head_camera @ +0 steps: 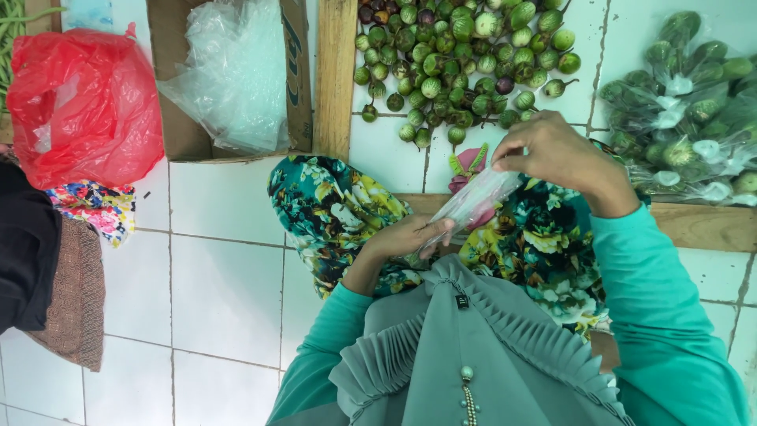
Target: The person, sitting on the floor, takes small green round vegetables and dark brown nuts from piles, wipes them with a pink cloth, and places them into small clear plastic bags.
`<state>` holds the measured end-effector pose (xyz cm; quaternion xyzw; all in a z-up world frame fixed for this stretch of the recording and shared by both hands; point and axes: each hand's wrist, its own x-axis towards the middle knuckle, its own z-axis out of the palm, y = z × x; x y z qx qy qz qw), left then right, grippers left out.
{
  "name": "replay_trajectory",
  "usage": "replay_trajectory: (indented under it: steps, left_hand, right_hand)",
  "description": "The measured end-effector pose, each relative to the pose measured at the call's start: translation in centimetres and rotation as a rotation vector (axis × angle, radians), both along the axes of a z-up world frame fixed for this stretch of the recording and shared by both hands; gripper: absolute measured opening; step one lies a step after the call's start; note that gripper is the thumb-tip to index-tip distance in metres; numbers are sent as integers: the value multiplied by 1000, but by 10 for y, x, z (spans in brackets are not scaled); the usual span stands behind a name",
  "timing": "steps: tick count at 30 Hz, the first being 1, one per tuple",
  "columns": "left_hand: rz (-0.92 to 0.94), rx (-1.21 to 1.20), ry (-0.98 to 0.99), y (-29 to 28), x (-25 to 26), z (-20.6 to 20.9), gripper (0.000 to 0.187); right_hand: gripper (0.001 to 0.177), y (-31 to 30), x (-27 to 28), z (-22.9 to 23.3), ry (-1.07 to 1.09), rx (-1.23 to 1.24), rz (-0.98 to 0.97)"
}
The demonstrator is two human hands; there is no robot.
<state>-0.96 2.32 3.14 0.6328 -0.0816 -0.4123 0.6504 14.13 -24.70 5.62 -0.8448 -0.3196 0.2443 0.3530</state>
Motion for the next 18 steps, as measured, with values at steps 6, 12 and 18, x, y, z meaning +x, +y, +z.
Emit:
replay_trajectory:
  steps: [6,12,18]
  left_hand:
    - [-30,-153,191,8,4,3,52]
    - [-12,-416,127,2,-3,-17,51]
    - [-47,-420,-11,-1,-2,15,53]
  right_hand:
    - [37,-5,-31,50,-283,156,141]
    - [9,15,-53,44,-217,85,91]
    - [14,9,-43,50,-171,183,11]
